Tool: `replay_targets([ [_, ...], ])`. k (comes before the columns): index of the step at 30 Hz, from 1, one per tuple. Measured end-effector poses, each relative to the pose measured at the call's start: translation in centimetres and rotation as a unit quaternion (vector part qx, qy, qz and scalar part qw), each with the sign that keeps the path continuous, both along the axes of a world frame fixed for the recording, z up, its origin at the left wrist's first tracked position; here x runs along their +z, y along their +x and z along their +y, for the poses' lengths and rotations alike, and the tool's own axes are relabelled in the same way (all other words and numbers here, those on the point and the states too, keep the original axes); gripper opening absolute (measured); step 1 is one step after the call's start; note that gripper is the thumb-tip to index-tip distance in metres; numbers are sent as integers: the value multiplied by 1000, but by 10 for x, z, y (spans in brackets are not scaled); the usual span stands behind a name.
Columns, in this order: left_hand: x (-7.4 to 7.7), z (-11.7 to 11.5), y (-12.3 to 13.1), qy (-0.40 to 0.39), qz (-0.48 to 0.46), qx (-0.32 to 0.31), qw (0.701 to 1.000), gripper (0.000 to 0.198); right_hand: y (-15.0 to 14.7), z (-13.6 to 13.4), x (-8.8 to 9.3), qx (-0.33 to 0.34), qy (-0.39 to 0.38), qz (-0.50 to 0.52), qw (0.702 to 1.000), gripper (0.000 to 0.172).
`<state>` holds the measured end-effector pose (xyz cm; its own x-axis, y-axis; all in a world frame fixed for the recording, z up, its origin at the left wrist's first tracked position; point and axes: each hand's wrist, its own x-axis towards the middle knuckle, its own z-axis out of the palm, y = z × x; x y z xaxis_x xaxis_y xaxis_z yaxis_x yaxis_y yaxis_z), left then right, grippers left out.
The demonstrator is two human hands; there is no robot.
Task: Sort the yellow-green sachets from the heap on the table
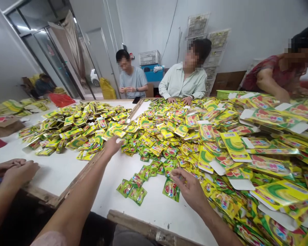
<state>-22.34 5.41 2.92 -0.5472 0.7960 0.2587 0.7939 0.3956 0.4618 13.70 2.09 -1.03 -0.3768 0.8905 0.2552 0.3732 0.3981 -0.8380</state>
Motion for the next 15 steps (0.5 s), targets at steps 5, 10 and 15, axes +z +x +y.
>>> replay_targets([
  [5, -35, 16, 42, -92, -8, -66, 994, 56, 7, 1, -4, -9, 31, -46, 998, 27],
  [10, -44, -13, 91, -126, 12, -117, 985, 50, -4, -2, -8, 39, 101, -81, 991, 28],
  [15, -33, -31, 123, -111, 3, -127, 986, 37, -10, -1, -22, 77, 136, -139, 978, 32],
])
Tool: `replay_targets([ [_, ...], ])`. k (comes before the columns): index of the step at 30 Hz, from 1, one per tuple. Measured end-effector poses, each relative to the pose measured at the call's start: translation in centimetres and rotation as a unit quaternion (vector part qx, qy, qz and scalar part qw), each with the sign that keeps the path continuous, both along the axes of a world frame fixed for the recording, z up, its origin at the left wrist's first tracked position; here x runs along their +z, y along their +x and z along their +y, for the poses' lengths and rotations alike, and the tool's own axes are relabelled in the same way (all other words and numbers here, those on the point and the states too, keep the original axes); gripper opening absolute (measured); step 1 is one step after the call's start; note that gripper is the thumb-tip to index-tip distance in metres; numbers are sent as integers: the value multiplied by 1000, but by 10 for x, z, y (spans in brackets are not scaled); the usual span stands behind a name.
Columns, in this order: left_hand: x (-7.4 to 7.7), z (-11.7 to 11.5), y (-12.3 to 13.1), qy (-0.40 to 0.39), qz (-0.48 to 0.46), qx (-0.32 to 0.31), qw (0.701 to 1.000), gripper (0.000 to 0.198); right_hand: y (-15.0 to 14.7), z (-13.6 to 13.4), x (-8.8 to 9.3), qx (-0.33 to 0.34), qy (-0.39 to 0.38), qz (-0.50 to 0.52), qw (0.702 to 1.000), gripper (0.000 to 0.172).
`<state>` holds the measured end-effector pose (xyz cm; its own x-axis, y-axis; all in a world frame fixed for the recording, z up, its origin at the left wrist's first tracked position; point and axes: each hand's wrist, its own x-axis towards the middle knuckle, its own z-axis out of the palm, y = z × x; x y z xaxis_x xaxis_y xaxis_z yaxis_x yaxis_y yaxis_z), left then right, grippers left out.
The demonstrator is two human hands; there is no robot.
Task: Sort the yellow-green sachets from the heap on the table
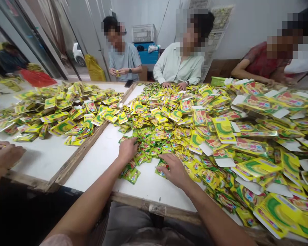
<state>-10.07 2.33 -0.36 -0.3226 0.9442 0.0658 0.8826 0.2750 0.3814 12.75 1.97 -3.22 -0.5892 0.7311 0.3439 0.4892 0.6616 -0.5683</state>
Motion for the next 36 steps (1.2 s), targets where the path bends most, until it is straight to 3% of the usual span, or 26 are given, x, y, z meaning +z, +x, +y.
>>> replay_targets([
  [4, 13, 1, -8, 42, -80, 41, 995, 38, 8, 4, -6, -52, 20, -9, 998, 25],
  [8, 7, -6, -29, 90, -233, 104, 963, 40, 4, -1, 3, -76, 33, 6, 997, 22],
  [11, -9, -20, -41, 92, -308, 121, 939, 46, -17, -10, 19, 22, 38, -11, 999, 28],
  [14, -21, -35, -46, 93, -389, 127, 907, 58, -50, -14, 33, 130, 45, -69, 988, 47],
  [17, -22, -44, -45, 85, -466, 113, 874, 59, -83, -8, 33, 152, 61, -135, 977, 55],
  [22, -12, -52, -39, 55, -552, 77, 828, 43, -102, 11, 9, 80, 129, -216, 964, 36],
  [25, -3, -53, -34, 64, -591, 65, 802, 41, -88, 16, 7, 31, 126, -155, 979, 35],
  [27, 5, -50, -27, 83, -607, 55, 789, 39, -72, 20, 13, -37, 78, -65, 994, 31],
  [30, 17, -37, -7, 110, -616, 37, 780, 37, -45, 30, 27, -145, -19, 57, 988, 27],
  [34, 28, -10, 32, 127, -628, 12, 768, 37, -10, 47, 28, -180, -142, 158, 960, 34],
  [36, 29, 1, 50, 113, -640, -7, 760, 35, 4, 50, 22, -199, -153, 152, 956, 36],
])
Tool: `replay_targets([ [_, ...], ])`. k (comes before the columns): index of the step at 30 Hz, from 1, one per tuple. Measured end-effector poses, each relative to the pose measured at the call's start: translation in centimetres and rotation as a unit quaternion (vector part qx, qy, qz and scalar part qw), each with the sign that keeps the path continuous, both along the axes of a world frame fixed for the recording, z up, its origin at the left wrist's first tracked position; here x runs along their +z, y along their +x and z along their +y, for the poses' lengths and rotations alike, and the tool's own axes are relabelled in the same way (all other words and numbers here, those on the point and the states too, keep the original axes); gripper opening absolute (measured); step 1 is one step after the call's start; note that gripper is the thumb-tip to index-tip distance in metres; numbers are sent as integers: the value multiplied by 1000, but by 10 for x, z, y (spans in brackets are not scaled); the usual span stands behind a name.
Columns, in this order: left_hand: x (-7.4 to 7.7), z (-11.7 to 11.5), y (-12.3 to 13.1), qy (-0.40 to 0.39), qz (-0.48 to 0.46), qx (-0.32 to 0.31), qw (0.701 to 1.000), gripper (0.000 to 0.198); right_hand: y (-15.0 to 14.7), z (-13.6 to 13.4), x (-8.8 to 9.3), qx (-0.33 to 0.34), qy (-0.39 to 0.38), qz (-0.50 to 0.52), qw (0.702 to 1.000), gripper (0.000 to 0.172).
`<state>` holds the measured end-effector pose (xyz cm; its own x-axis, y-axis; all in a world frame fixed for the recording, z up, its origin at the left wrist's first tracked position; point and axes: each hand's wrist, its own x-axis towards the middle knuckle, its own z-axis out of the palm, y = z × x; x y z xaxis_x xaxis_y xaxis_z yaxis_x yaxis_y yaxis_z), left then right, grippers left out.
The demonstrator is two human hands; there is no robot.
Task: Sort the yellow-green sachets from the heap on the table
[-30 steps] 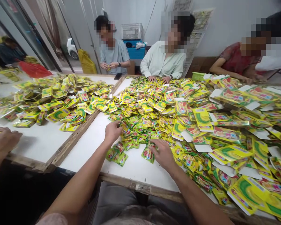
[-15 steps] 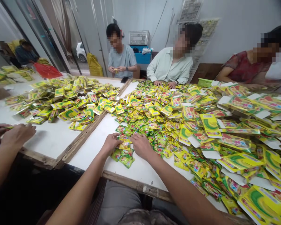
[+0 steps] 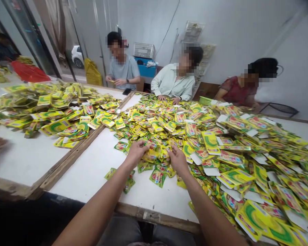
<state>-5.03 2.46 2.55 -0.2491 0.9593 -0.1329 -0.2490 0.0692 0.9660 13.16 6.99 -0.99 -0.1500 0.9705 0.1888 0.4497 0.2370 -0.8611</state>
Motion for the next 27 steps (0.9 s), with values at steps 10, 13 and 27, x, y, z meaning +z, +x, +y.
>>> replay_targets([
  [10, -23, 9, 37, -28, 21, -139, 990, 39, 11, -6, 3, 48, -3, 48, 998, 36],
  [13, -24, 9, 38, -35, 18, -156, 987, 37, 13, -5, 3, 93, -51, 25, 994, 24],
  [27, -18, 4, 34, 24, 32, -194, 980, 29, 5, -13, 9, 80, -41, 175, 980, 17],
])
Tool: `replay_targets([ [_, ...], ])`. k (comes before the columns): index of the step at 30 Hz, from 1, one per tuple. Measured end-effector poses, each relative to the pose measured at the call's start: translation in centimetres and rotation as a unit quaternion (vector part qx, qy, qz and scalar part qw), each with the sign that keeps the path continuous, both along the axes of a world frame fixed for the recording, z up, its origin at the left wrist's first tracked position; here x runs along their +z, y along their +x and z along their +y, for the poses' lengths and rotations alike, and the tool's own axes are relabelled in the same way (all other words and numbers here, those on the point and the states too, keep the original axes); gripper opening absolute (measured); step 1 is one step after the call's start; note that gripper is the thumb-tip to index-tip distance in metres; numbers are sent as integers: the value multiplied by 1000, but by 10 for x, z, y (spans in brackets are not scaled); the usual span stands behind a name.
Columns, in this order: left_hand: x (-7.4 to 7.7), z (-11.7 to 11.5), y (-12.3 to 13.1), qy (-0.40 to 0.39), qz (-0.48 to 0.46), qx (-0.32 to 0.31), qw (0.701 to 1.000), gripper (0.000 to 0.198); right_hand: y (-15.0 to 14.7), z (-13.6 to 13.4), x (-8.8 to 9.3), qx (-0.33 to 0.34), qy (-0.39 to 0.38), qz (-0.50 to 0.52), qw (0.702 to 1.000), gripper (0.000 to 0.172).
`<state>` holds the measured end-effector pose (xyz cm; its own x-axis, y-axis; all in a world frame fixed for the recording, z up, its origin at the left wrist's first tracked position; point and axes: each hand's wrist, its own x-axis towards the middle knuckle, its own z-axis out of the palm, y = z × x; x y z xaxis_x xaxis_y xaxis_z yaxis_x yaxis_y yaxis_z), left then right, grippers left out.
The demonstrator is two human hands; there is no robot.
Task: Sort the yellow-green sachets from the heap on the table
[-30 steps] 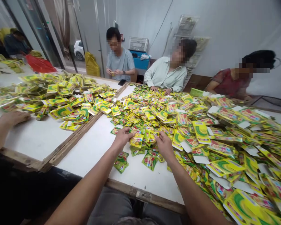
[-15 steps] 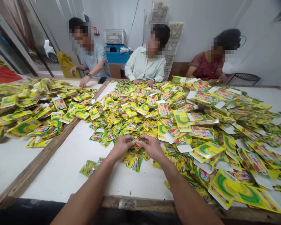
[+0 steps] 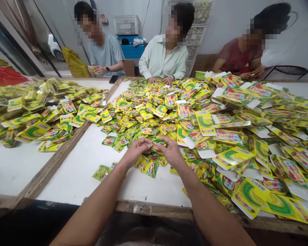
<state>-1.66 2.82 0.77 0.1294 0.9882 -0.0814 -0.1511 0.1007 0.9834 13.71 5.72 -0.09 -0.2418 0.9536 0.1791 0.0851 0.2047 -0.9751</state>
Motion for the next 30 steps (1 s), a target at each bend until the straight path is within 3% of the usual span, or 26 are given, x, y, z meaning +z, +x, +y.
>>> replay_targets([
  [3, -5, 0, -2, 11, 22, 17, 1000, 30, -4, -4, -1, -27, 93, -94, 991, 13],
  [5, -8, 0, -3, 21, 39, 43, 998, 32, -7, -6, -2, -31, 47, -109, 992, 20],
  [8, -8, -1, -3, 35, 65, 78, 994, 32, -9, -7, -2, 16, -77, -81, 994, 33],
  [11, -4, -2, -8, 29, 80, 114, 990, 31, -5, -4, -3, -22, -84, -70, 994, 36],
  [13, 0, -4, -15, 27, 154, 171, 973, 30, 1, 0, -4, -91, -47, -106, 989, 34],
  [15, 4, -7, -22, 37, 295, 216, 930, 33, 8, 4, -6, -111, -32, -141, 983, 33],
  [17, 5, -14, -24, 40, 427, 187, 884, 35, 13, 6, -8, -90, -36, -160, 982, 33],
  [19, 3, -22, -21, 28, 513, 116, 850, 32, 13, 7, -10, -73, -26, -171, 982, 32],
  [23, -6, -36, -6, 22, 587, 49, 808, 31, 10, 6, -13, -71, -8, -175, 982, 30],
  [25, -9, -35, -4, 6, 559, 60, 827, 29, 9, 6, -13, -77, -6, -171, 982, 30],
  [30, -11, -20, -13, -48, 277, 89, 956, 31, 10, 3, -5, -19, -32, -65, 997, 34],
])
